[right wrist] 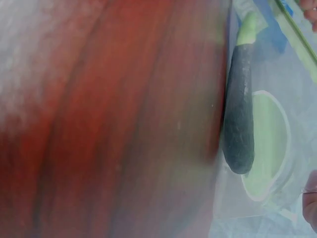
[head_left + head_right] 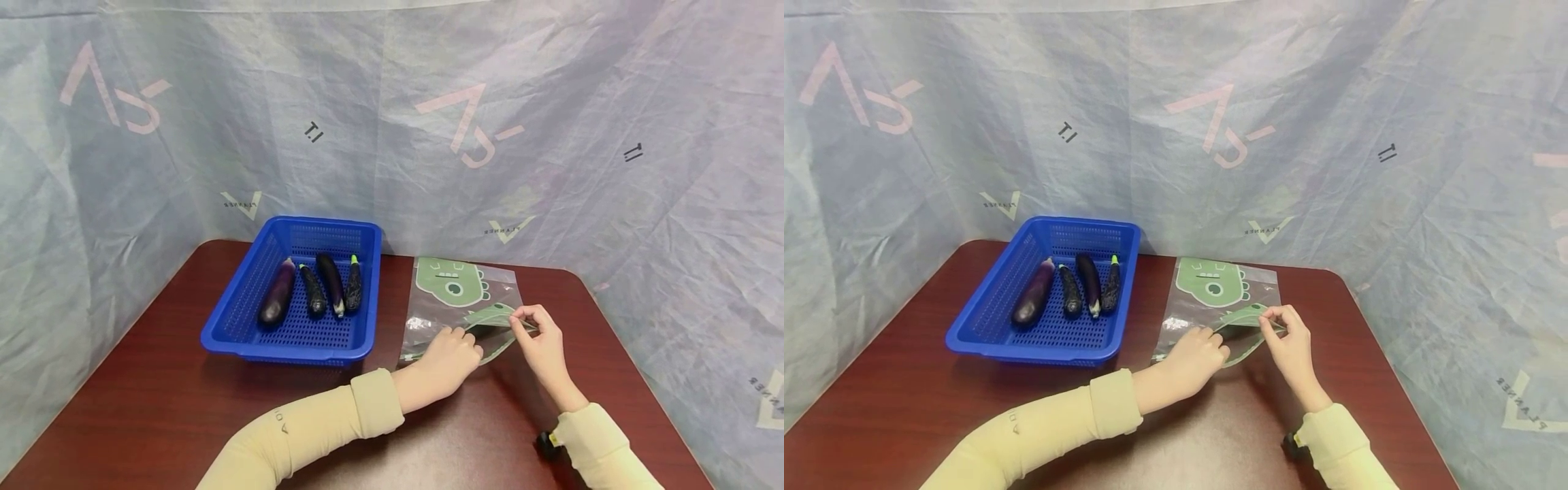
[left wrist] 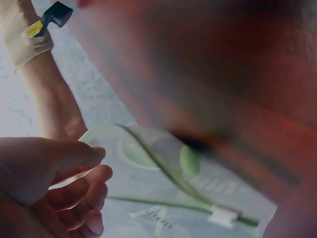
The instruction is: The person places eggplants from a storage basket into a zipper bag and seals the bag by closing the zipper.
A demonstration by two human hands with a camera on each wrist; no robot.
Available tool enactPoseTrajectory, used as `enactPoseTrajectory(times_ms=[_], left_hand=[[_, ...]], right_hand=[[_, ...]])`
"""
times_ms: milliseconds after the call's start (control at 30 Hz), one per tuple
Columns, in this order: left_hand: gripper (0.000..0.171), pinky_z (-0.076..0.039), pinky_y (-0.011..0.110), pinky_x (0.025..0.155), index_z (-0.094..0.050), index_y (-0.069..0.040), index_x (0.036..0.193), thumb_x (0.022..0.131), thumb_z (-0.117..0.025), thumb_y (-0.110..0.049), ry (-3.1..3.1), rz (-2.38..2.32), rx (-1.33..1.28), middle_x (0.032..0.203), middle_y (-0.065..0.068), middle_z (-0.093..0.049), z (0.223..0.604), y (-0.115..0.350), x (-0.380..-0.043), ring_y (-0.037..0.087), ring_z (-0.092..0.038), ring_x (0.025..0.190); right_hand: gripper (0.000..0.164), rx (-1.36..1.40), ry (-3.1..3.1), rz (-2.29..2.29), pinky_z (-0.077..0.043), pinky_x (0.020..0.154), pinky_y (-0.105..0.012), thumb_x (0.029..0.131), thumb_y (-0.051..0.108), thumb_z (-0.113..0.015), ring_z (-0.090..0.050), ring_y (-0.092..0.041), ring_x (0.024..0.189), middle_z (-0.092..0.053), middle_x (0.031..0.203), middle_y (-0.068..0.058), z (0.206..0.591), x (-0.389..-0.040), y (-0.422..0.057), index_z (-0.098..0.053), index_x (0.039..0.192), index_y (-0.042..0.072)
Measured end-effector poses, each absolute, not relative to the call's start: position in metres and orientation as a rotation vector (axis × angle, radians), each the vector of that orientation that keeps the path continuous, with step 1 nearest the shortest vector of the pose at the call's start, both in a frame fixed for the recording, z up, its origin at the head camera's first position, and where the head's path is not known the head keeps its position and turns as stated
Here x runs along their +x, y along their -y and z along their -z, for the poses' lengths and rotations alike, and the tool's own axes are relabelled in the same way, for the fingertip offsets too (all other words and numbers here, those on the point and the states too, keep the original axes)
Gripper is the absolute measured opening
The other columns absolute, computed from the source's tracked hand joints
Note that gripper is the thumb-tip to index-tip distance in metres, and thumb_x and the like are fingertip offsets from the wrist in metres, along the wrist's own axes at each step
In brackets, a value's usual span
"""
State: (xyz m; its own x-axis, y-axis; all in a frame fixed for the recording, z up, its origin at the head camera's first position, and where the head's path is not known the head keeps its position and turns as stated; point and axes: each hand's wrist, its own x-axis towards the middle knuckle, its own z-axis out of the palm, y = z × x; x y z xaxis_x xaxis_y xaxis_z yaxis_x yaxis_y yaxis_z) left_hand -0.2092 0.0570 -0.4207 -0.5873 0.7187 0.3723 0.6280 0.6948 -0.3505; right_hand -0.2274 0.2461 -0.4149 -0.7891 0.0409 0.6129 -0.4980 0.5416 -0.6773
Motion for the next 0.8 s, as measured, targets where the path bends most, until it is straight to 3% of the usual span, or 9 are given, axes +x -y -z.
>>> enactPoseTrajectory(times_ms=[333, 600, 800], left_hand=[[0.011, -0.036, 0.025, 0.061, -0.065, -0.022, 0.089, 0.079, -0.071, -0.021, 2.404, -0.185, -1.103, 0.085, -0.003, -0.061, 0.383, -0.039, -0.203, 0.015, -0.054, 0.079], [0.023, -0.043, 0.028, 0.069, -0.065, -0.02, 0.102, 0.08, -0.07, -0.025, 2.372, -0.185, -1.113, 0.098, -0.002, -0.061, 0.358, -0.025, -0.203, 0.017, -0.055, 0.091], [0.02, -0.04, 0.03, 0.069, -0.063, -0.019, 0.099, 0.08, -0.068, -0.023, 2.336, -0.165, -1.115, 0.097, -0.001, -0.06, 0.341, -0.012, -0.207, 0.018, -0.052, 0.092]], right_hand=[[0.006, 0.385, 2.207, -1.196, -0.045, 0.062, -0.011, 0.083, -0.002, -0.066, -0.059, -0.005, 0.085, -0.061, 0.086, -0.003, 0.408, -0.226, -0.246, -0.063, 0.089, -0.003], [0.006, 0.383, 2.197, -1.197, -0.045, 0.062, -0.011, 0.083, -0.004, -0.065, -0.061, -0.01, 0.084, -0.061, 0.085, -0.004, 0.409, -0.225, -0.246, -0.063, 0.088, -0.004], [0.005, 0.357, 2.198, -1.207, -0.045, 0.062, -0.011, 0.083, -0.003, -0.066, -0.062, -0.011, 0.085, -0.06, 0.084, 0.0, 0.409, -0.225, -0.247, -0.063, 0.087, -0.002]])
